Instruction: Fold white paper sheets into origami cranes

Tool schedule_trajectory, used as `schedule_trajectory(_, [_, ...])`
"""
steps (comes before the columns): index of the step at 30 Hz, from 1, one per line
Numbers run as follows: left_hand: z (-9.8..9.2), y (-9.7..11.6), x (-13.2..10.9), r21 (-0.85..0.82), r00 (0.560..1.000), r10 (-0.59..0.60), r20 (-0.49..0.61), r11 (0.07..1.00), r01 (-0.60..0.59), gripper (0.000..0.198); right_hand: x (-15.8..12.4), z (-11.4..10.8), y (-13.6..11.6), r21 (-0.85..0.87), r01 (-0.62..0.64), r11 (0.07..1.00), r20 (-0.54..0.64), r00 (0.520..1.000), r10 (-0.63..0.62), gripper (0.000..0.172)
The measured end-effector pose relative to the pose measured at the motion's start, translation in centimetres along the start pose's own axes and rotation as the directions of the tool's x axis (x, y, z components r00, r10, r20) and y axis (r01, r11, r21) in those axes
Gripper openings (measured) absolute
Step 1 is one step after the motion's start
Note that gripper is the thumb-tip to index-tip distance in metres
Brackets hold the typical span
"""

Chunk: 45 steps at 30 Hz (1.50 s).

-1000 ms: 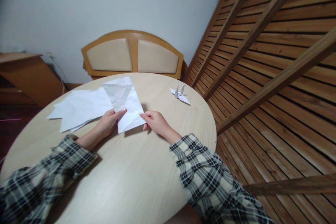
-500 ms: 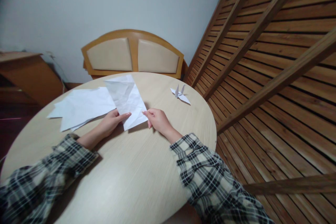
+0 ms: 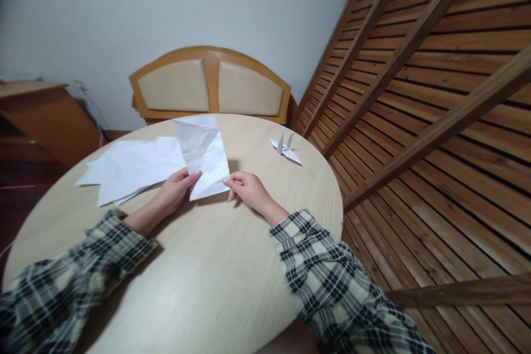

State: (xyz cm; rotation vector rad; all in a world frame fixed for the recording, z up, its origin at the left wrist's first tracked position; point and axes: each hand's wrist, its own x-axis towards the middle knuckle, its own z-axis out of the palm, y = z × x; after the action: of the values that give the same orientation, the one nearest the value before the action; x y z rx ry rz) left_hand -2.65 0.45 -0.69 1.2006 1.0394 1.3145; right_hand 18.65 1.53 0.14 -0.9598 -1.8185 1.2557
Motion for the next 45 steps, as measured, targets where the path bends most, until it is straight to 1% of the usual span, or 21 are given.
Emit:
schedule_trajectory(3, [0.0, 0.3, -0.2, 0.005, 0.999, -0.033, 0.023, 0.999, 0.033, 0.026, 0.2, -0.1, 0.4, -0.04, 0.04, 0.998, -0.029, 0.999, -0.041, 0.036])
schedule_trajectory(5, [0.0, 0.6, -0.5, 0.044, 0.993, -0.105, 0.061, 0.994, 0.103, 0.023, 0.4, -0.1, 0.7, -0.039, 0.051, 0.998, -0.08, 0.995, -0.054, 0.042])
schedule_trajectory(7, [0.1, 1.0, -0.8, 0.09, 0.972, -0.193, 0.136, 0.979, 0.182, 0.022, 0.7, 0.0, 1.0, 0.025, 0.033, 0.999, -0.129, 0.991, -0.029, 0.043])
schedule_trajectory(9, [0.2, 1.4, -1.0, 0.124, 0.951, -0.245, 0.19, 0.967, 0.224, 0.022, 0.9, 0.0, 1.3, 0.105, 0.015, 0.994, -0.155, 0.988, 0.001, 0.045])
schedule_trajectory(11, [0.3, 1.7, -1.2, 0.144, 0.938, -0.272, 0.213, 0.959, 0.245, 0.021, 1.1, -0.1, 1.5, 0.155, 0.011, 0.988, -0.169, 0.985, 0.016, 0.046])
schedule_trajectory(14, [0.3, 2.0, -1.3, 0.169, 0.927, -0.3, 0.226, 0.949, 0.266, 0.022, 1.3, -0.2, 1.8, 0.151, 0.02, 0.988, -0.215, 0.977, 0.013, 0.047])
schedule_trajectory(17, [0.2, 1.9, -1.2, 0.168, 0.934, -0.285, 0.215, 0.953, 0.252, 0.025, 1.3, -0.2, 1.7, 0.109, -0.013, 0.994, -0.267, 0.963, 0.042, 0.048])
schedule_trajectory(19, [0.1, 1.6, -0.9, 0.14, 0.953, -0.243, 0.179, 0.965, 0.22, 0.028, 1.3, -0.3, 1.7, 0.117, -0.049, 0.992, -0.292, 0.953, 0.081, 0.048])
schedule_trajectory(20, [0.1, 1.4, -0.7, 0.122, 0.962, -0.222, 0.16, 0.971, 0.204, 0.03, 1.3, -0.3, 1.6, 0.137, -0.05, 0.989, -0.304, 0.948, 0.09, 0.048])
schedule_trajectory(22, [-0.1, 0.9, -0.4, 0.057, 0.979, -0.181, 0.097, 0.983, 0.176, 0.038, 1.4, -0.4, 1.7, 0.191, -0.009, 0.982, -0.337, 0.938, 0.074, 0.046])
schedule_trajectory(23, [-0.2, 0.7, -0.3, 0.03, 0.976, -0.187, 0.109, 0.982, 0.185, 0.043, 1.4, -0.4, 1.7, 0.213, 0.021, 0.977, -0.36, 0.931, 0.059, 0.045])
schedule_trajectory(25, [-0.3, 0.4, -0.2, 0.033, 0.979, -0.163, 0.123, 0.987, 0.16, 0.046, 1.5, -0.5, 1.8, 0.231, 0.058, 0.971, -0.408, 0.912, 0.042, 0.046])
schedule_trajectory(29, [-0.2, 0.7, -0.8, 0.185, 0.969, -0.11, 0.221, 0.98, 0.069, 0.032, 1.5, -0.7, 1.8, 0.217, 0.027, 0.976, -0.471, 0.879, 0.08, 0.051])
schedule_trajectory(30, [-0.2, 0.9, -0.9, 0.215, 0.967, -0.11, 0.23, 0.975, 0.06, 0.029, 1.5, -0.7, 1.8, 0.215, 0.022, 0.976, -0.47, 0.879, 0.084, 0.052])
schedule_trajectory(32, [0.0, 1.2, -1.2, 0.231, 0.972, -0.108, 0.207, 0.971, 0.059, 0.026, 1.3, -0.7, 1.6, 0.208, 0.019, 0.978, -0.451, 0.889, 0.078, 0.055])
schedule_trajectory(37, [0.1, 1.0, -1.1, 0.126, 0.988, -0.109, 0.109, 0.987, 0.095, 0.026, 1.1, -0.6, 1.3, 0.201, 0.001, 0.98, -0.393, 0.916, 0.079, 0.055])
schedule_trajectory(41, [-0.4, 0.3, -0.5, 0.05, 0.994, -0.098, 0.043, 0.994, 0.096, 0.021, 1.0, -0.7, 1.0, 0.263, -0.017, 0.965, -0.408, 0.904, 0.127, 0.052])
schedule_trajectory(43, [-0.7, -0.1, -0.3, 0.017, 0.994, -0.099, 0.037, 0.995, 0.099, 0.017, 1.0, -0.8, 0.8, 0.316, -0.025, 0.949, -0.412, 0.897, 0.161, 0.05])
schedule_trajectory(45, [-0.9, -0.5, 0.0, -0.025, 0.993, -0.095, 0.065, 0.995, 0.097, 0.016, 1.0, -0.9, 0.6, 0.366, -0.023, 0.93, -0.398, 0.9, 0.178, 0.048])
